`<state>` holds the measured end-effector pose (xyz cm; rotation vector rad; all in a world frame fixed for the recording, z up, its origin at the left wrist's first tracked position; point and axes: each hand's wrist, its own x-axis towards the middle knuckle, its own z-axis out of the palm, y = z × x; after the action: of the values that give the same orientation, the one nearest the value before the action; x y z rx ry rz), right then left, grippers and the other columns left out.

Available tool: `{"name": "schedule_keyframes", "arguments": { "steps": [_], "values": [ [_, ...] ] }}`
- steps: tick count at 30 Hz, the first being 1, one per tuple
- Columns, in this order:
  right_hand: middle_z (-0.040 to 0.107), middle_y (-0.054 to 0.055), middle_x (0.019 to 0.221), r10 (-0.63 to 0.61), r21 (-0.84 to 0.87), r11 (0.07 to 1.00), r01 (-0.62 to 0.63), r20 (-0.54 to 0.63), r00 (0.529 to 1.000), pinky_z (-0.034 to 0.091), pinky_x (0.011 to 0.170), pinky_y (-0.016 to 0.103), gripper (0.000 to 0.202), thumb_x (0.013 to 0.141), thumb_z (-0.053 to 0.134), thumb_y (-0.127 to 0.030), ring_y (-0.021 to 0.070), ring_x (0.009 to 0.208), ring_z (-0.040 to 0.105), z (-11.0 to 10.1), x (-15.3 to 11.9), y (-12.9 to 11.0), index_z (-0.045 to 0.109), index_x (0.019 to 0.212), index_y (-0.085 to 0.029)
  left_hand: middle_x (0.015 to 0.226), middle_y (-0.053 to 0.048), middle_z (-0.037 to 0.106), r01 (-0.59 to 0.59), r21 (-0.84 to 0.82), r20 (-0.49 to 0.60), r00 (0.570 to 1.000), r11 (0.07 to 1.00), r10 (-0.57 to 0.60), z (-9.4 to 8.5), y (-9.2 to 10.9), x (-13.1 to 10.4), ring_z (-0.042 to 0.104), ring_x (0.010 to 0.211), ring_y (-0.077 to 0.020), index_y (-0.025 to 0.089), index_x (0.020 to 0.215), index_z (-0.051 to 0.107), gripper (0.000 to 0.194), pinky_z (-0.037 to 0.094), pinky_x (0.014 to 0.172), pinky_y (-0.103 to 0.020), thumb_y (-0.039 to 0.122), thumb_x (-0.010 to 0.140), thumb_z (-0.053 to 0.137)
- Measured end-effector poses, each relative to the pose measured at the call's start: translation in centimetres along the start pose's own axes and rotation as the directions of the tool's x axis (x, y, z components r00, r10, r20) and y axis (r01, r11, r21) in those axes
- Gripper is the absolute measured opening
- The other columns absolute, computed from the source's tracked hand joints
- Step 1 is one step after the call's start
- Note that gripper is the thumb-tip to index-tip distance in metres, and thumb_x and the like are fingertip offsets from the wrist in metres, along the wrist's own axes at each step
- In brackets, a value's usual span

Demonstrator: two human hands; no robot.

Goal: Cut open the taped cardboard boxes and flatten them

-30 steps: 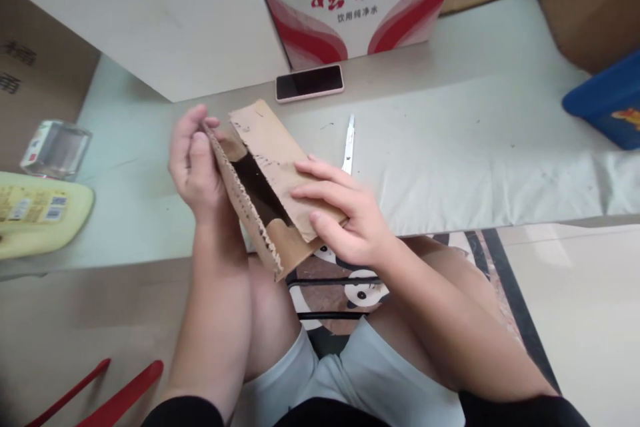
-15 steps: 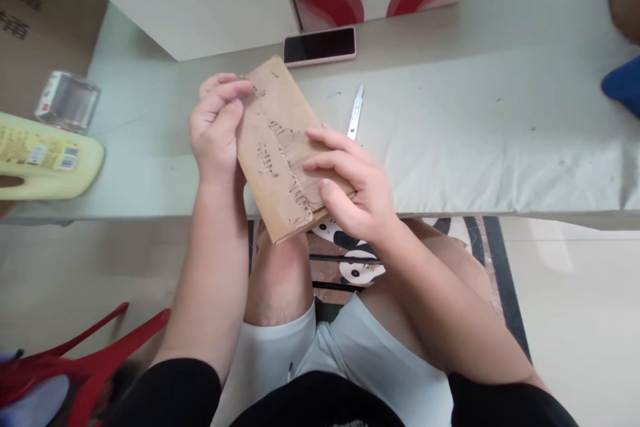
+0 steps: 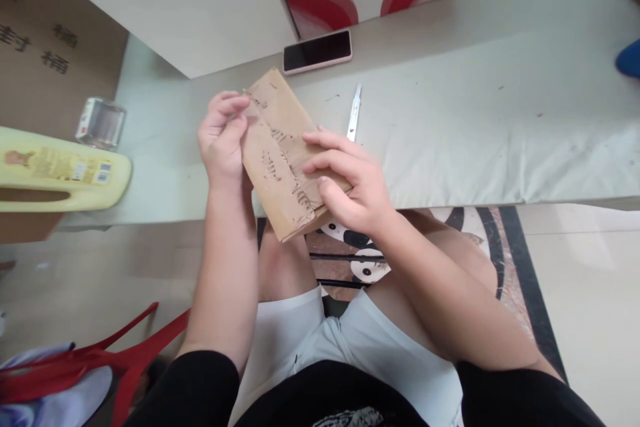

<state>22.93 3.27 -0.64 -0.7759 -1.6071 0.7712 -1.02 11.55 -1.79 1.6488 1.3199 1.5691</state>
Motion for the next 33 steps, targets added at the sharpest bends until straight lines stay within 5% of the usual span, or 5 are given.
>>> {"name": "schedule_keyframes", "arguments": {
  "steps": [10, 17, 20, 26, 33],
  "values": [
    [0.071, 0.007, 0.134, 0.058, -0.008, 0.998, -0.058, 0.053, 0.997, 0.045, 0.119, 0.06, 0.022, 0.093, 0.055, -0.04, 0.0314, 0.13, 0.064, -0.5, -0.1, -0.1, 0.072, 0.094, -0.026, 0.123, -0.006, 0.062, 0.061, 0.076, -0.01, 0.998, 0.995, -0.06, 0.2, 0.9, 0.1, 0.059, 0.13, -0.0258, 0.026, 0.093, 0.073, 0.015, 0.041, 0.122, -0.047, 0.04, 0.091, 0.066],
    [0.061, 0.007, 0.149, 0.081, 0.104, 0.991, -0.084, 0.04, 0.996, 0.042, 0.12, 0.058, 0.051, 0.095, 0.046, -0.065, 0.0331, 0.142, 0.055, -0.5, -0.4, 1.0, 0.067, 0.124, -0.029, 0.123, -0.006, 0.063, 0.062, 0.048, -0.013, 0.998, 0.997, -0.062, -0.3, 0.2, 0.2, 0.058, 0.131, -0.0252, 0.025, 0.092, 0.072, 0.016, 0.042, 0.12, -0.042, 0.04, 0.088, 0.068],
    [0.058, 0.006, 0.152, 0.063, 0.125, 0.99, -0.067, 0.039, 0.997, 0.04, 0.122, 0.056, 0.046, 0.095, 0.051, -0.063, 0.032, 0.144, 0.053, -0.6, -0.4, 1.6, 0.07, 0.12, -0.029, 0.122, -0.007, 0.064, 0.047, 0.011, -0.02, 0.999, 0.999, -0.046, -0.2, 0.3, 0.0, 0.059, 0.129, -0.0248, 0.025, 0.095, 0.073, 0.013, 0.042, 0.12, -0.043, 0.035, 0.088, 0.067],
    [0.06, 0.006, 0.15, 0.081, 0.083, 0.993, -0.087, 0.074, 0.994, 0.042, 0.121, 0.056, 0.037, 0.095, 0.053, -0.055, 0.0313, 0.139, 0.057, -0.8, -0.2, 1.7, 0.076, 0.102, -0.028, 0.132, -0.006, 0.059, 0.036, 0.189, 0.021, 0.999, 0.981, -0.04, -0.1, 3.2, -0.4, 0.054, 0.135, -0.0262, 0.027, 0.097, 0.076, 0.013, 0.033, 0.127, -0.047, 0.027, 0.09, 0.064],
    [0.061, 0.007, 0.149, 0.058, 0.129, 0.989, -0.067, 0.078, 0.995, 0.043, 0.12, 0.053, 0.04, 0.096, 0.051, -0.057, 0.0309, 0.139, 0.057, -0.7, -0.2, 1.8, 0.076, 0.102, -0.027, 0.148, -0.006, 0.052, 0.018, 0.419, 0.169, 0.981, 0.908, -0.098, 0.4, 6.3, -2.1, 0.028, 0.154, -0.0362, 0.033, 0.115, 0.074, 0.035, 0.007, 0.133, -0.059, 0.037, 0.081, 0.078]
  ]
}}
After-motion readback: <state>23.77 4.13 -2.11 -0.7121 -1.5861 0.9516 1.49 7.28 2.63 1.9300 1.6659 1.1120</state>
